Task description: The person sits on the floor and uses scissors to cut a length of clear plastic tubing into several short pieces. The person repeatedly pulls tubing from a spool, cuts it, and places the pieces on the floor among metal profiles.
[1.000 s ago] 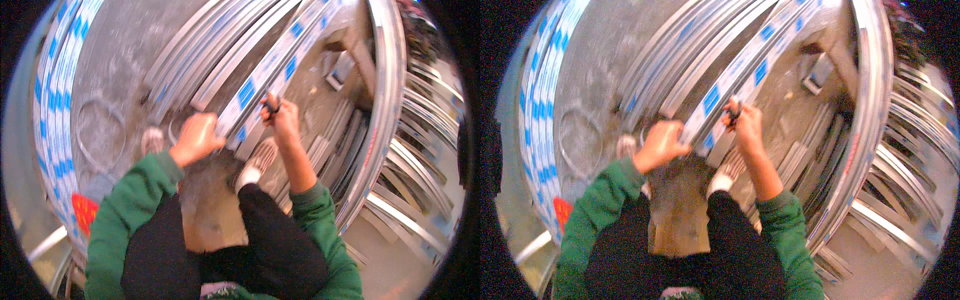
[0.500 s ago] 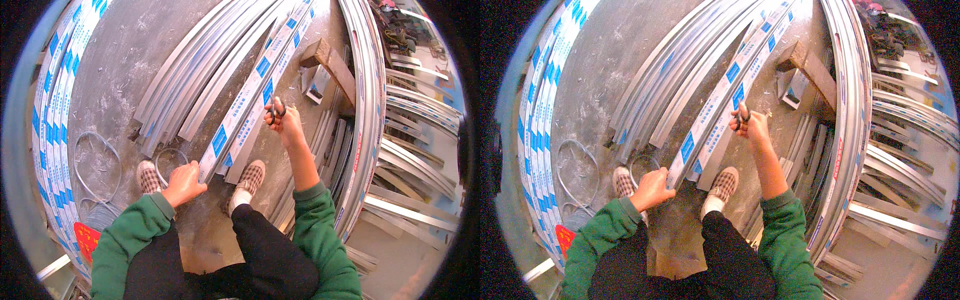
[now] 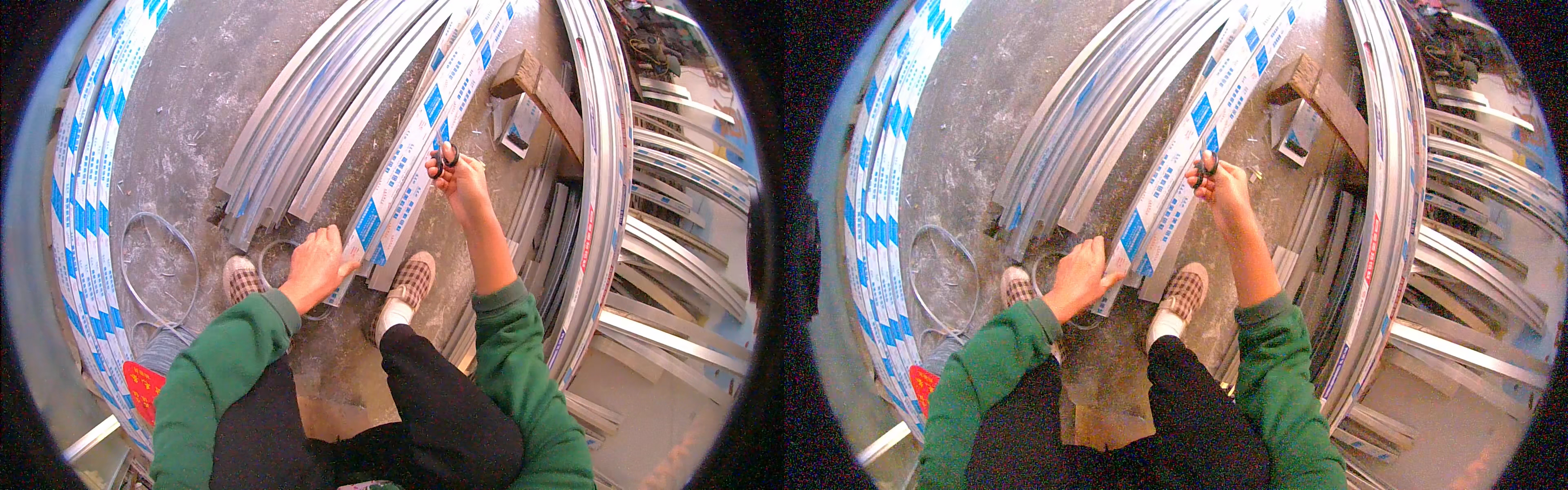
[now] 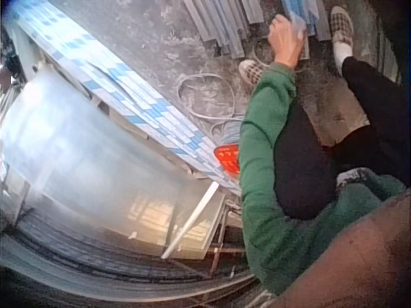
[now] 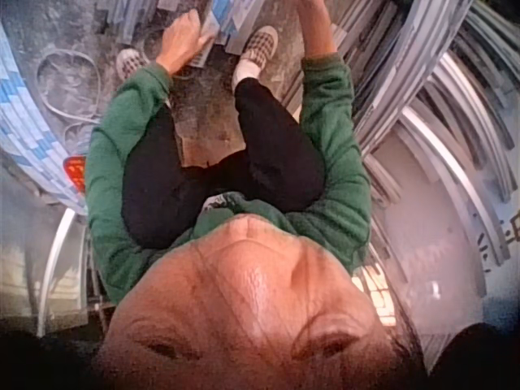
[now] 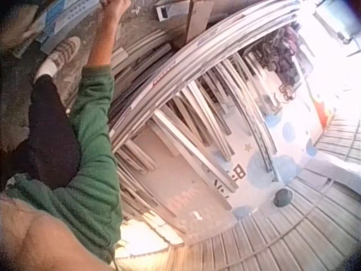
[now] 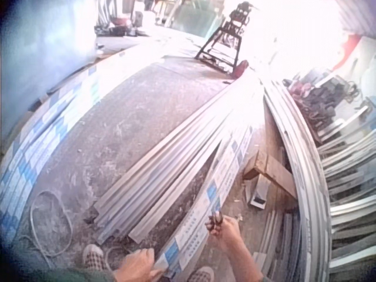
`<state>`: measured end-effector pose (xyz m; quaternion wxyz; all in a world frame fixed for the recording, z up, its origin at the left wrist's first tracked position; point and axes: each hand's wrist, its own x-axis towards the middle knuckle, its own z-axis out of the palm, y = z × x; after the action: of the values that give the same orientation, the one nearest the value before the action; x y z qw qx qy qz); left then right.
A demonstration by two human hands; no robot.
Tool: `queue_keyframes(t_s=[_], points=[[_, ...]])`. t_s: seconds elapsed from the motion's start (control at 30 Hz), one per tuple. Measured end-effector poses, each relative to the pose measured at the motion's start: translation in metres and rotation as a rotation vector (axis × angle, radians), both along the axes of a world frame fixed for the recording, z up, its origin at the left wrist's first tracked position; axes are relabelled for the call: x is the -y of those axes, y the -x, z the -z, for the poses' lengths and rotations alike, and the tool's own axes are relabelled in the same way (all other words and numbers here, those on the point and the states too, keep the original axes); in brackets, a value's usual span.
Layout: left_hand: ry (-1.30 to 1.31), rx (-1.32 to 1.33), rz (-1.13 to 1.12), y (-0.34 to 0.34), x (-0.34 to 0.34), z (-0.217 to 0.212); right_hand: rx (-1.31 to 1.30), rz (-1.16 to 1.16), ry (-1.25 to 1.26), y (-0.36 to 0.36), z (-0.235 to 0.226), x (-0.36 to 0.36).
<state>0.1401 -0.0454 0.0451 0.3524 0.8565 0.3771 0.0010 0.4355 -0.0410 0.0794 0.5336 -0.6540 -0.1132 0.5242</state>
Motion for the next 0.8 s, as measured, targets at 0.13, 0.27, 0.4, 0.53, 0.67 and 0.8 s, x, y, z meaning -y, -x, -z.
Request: queue_keyframes(t_s=[0.13,0.27,0.4,0.53,0.67,0.8], points=[[0.008,-0.113,0.089,-0.013,0.009,0.008,-0.009,0.071,-0.026,-0.005,0.01,-0.007],[-0.06,-0.223,0.108,-0.019,0.021,0.015,-0.025,0.108,-0.043,-0.005,0.015,-0.009],[-0.025,-0.231,0.036,-0.017,0.016,0.018,-0.019,0.104,-0.028,-0.001,0.014,-0.009],[0.14,-0.118,0.023,0.009,-0.004,0.006,-0.096,0.085,-0.033,-0.003,0.008,-0.011],[0.334,0.045,0.087,0.026,-0.024,-0.002,-0.186,-0.012,-0.066,-0.003,-0.001,-0.012],[0.376,0.033,0.081,0.03,-0.025,-0.006,-0.208,-0.046,-0.049,0.003,-0.005,-0.013]])
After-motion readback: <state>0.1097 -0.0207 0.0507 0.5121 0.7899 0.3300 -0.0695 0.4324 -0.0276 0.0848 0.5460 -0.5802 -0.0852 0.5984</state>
